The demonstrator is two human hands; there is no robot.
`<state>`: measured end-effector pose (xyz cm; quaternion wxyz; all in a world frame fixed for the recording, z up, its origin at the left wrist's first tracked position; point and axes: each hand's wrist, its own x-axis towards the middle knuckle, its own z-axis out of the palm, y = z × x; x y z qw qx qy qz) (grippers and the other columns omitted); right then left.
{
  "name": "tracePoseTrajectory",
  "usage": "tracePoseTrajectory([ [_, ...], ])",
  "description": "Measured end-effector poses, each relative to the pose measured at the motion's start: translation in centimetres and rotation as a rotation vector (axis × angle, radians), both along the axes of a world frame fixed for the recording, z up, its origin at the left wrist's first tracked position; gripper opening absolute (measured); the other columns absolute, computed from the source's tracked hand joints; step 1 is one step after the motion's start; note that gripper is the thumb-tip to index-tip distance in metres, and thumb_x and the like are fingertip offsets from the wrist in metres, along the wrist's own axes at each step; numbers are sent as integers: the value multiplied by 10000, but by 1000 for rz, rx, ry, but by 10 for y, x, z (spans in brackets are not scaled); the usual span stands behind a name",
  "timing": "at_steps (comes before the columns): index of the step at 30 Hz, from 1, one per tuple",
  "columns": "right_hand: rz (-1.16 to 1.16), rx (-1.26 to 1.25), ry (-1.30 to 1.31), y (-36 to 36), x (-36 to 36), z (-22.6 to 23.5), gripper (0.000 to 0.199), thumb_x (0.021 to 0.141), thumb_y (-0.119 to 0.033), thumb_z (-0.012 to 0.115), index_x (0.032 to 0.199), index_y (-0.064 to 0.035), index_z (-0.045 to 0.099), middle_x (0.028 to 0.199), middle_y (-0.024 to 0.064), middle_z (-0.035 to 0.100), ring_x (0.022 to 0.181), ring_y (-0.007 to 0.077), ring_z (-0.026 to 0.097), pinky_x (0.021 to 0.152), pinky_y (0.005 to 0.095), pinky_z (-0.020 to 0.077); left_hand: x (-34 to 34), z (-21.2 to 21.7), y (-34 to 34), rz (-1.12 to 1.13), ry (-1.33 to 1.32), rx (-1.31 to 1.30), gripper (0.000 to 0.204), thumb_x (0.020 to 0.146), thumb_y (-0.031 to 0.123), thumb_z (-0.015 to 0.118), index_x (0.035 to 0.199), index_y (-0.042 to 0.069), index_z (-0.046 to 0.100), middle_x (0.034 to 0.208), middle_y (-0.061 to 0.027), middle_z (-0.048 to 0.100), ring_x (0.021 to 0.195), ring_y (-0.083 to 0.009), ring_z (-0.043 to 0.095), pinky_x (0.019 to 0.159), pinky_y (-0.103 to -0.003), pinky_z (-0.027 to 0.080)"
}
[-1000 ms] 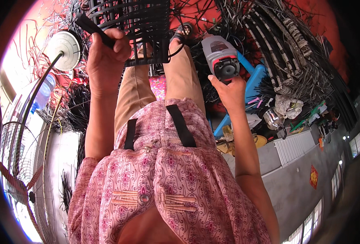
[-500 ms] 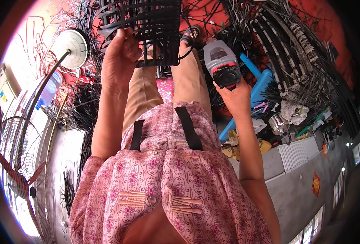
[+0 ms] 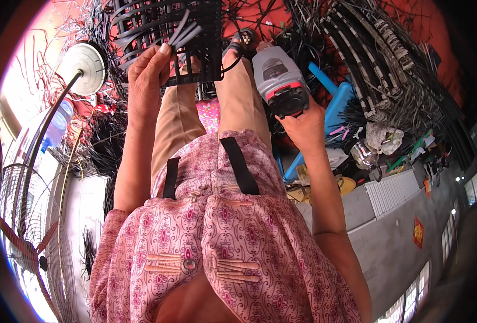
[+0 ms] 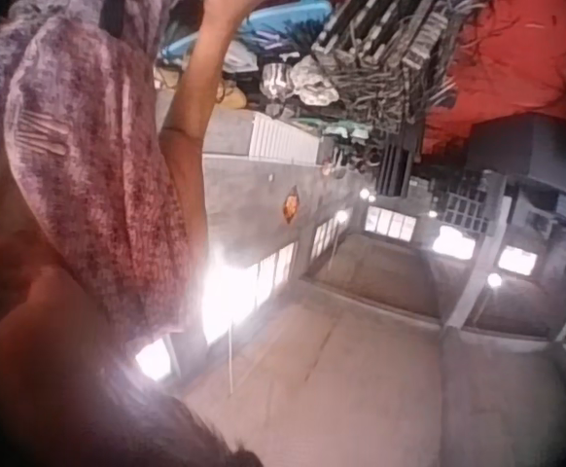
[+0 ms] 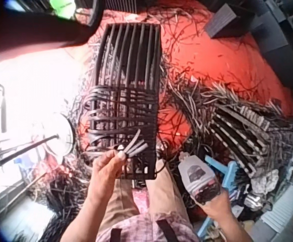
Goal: The person assembles a black plastic basket frame by inserting black plastic strips into slots and securing them with a handheld staple gun. They repeatedly pick up strips, align them, and fire staples to fasten the strips to the frame.
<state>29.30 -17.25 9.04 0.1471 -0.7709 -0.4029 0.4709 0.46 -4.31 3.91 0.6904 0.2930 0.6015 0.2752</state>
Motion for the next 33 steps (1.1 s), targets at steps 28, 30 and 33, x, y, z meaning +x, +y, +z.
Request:
tracePoseTrajectory([
  [28, 231, 138, 159, 31, -37, 15, 554, 763, -164, 816, 1276, -48, 642, 1121, 190, 716, 976, 323, 734, 801, 363, 594, 13, -23, 0, -411, 530, 203, 277, 823, 272, 760, 852, -1, 723, 728, -129, 698, 642, -212, 677, 631, -321, 525],
  [30, 242, 152, 151, 31, -38, 12, 561, 756, -166, 819, 1273, -43, 641, 1106, 198, 715, 965, 343, 730, 786, 372, 595, 12, -24, 0, -407, 521, 215, 277, 823, 270, 760, 852, -3, 723, 732, -130, 699, 649, -212, 678, 636, -320, 526],
  [33, 255, 161, 143, 31, -39, 9, 568, 747, -168, 823, 1268, -38, 640, 1092, 206, 714, 957, 359, 725, 775, 384, 597, 12, -27, -3, -388, 508, 242, 252, 841, 240, 766, 824, -3, 702, 680, -58, 654, 628, -106, 575, 612, -276, 485],
])
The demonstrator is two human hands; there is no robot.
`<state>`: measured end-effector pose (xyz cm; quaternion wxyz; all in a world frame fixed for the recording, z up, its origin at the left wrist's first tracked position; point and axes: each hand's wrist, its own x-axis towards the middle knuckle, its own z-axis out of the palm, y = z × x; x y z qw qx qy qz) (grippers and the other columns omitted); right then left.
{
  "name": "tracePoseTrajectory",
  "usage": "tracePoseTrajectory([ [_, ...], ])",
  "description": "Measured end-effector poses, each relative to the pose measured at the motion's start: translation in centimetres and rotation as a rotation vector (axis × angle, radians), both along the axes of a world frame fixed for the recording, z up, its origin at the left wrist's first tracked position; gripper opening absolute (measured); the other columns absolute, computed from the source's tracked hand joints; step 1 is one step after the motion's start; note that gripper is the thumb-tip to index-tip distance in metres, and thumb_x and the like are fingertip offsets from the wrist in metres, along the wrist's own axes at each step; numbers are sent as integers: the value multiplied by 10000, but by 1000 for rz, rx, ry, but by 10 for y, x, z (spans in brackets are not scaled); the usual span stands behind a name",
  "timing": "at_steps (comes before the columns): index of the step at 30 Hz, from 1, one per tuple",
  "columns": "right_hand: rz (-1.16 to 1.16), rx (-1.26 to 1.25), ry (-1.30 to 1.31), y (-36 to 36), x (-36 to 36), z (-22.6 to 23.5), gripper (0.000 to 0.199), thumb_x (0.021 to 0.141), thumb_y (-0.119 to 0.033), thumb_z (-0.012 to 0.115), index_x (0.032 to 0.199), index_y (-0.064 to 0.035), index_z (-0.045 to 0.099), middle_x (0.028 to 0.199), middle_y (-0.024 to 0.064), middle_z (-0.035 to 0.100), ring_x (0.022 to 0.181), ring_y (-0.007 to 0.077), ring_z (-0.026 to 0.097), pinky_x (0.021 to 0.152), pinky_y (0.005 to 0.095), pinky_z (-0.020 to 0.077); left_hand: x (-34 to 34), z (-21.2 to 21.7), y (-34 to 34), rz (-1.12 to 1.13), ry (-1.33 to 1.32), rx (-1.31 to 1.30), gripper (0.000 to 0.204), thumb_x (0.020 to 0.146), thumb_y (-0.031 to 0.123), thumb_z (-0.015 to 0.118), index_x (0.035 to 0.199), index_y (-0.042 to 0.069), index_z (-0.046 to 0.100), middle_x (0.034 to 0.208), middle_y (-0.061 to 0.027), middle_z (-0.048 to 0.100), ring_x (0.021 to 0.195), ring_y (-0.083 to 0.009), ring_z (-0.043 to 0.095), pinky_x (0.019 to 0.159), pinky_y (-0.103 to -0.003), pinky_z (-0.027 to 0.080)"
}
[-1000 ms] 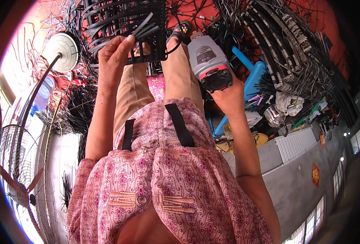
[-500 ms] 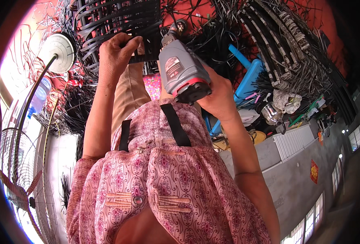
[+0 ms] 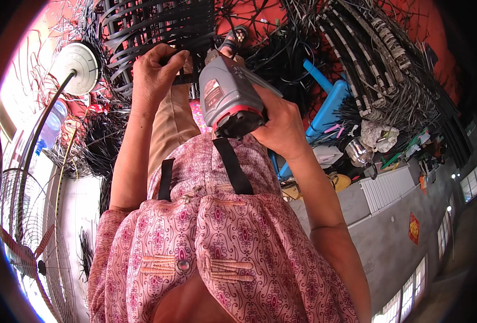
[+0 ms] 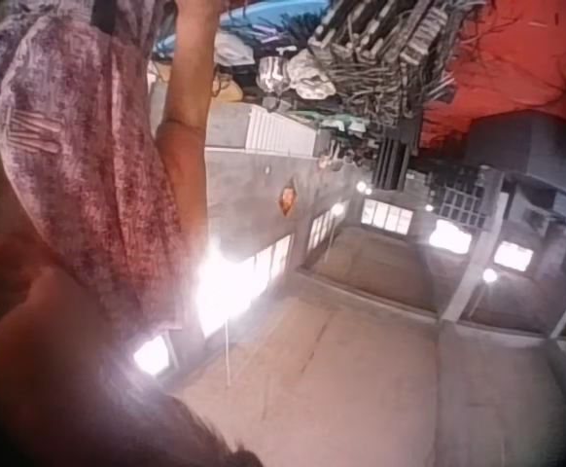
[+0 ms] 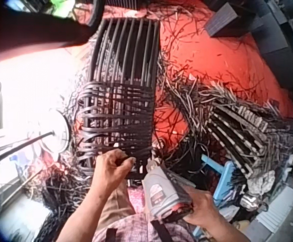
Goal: The person assembles a black plastic basket frame by inserting black plastic strips into slots and securing them with a handheld staple gun. They repeatedly pick up strips, align them, and fire staples to fasten the strips to the frame.
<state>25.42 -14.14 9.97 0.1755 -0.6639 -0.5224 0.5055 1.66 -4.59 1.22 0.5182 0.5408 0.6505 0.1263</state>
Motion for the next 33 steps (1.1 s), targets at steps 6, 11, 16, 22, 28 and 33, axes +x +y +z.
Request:
tracePoseTrajectory([
  [6, 49, 55, -48, 2, 1, -5, 584, 737, -174, 829, 1269, -40, 630, 1092, 211, 712, 959, 381, 715, 774, 404, 598, -1, -4, -1, 15, -26, -20, 274, 820, 268, 761, 856, -2, 725, 752, -138, 704, 673, -227, 687, 660, -326, 538],
  [11, 64, 47, -68, 3, 1, -5, 578, 739, -167, 817, 1269, -49, 620, 1083, 210, 710, 965, 392, 705, 789, 429, 592, 0, -2, 1, 3, -17, -36, 273, 818, 269, 760, 846, 0, 726, 756, -142, 707, 698, -234, 695, 670, -326, 540],
  [16, 54, -22, -175, 4, -8, 2, 502, 755, -164, 792, 1218, -59, 628, 1055, 207, 708, 957, 406, 688, 777, 445, 587, 0, -7, -2, 17, -44, 2, 266, 828, 266, 754, 830, 1, 726, 733, -133, 705, 684, -220, 695, 658, -322, 538],
  [22, 48, -12, -164, 2, -6, -2, 477, 777, -196, 792, 1210, -75, 632, 1063, 211, 705, 957, 411, 682, 783, 439, 584, 0, -7, -5, 32, -97, -13, 260, 849, 263, 751, 848, 4, 728, 733, -118, 706, 673, -180, 689, 649, -301, 532],
  [28, 52, 85, -92, 32, 22, 10, 554, 778, -183, 778, 1277, -53, 573, 1027, 157, 732, 962, 293, 737, 825, 375, 571, -4, -6, -17, 68, -180, 176, 182, 878, 184, 756, 845, 11, 708, 741, -96, 662, 664, -217, 650, 624, -315, 505],
  [33, 300, 514, -338, 156, 3, 6, 553, 816, -179, 757, 1288, 1, 533, 1037, 198, 699, 938, 324, 698, 798, 420, 559, -2, -8, -28, 182, -174, 345, 113, 874, 103, 762, 878, 4, 709, 755, -98, 652, 661, -212, 616, 629, -307, 492],
])
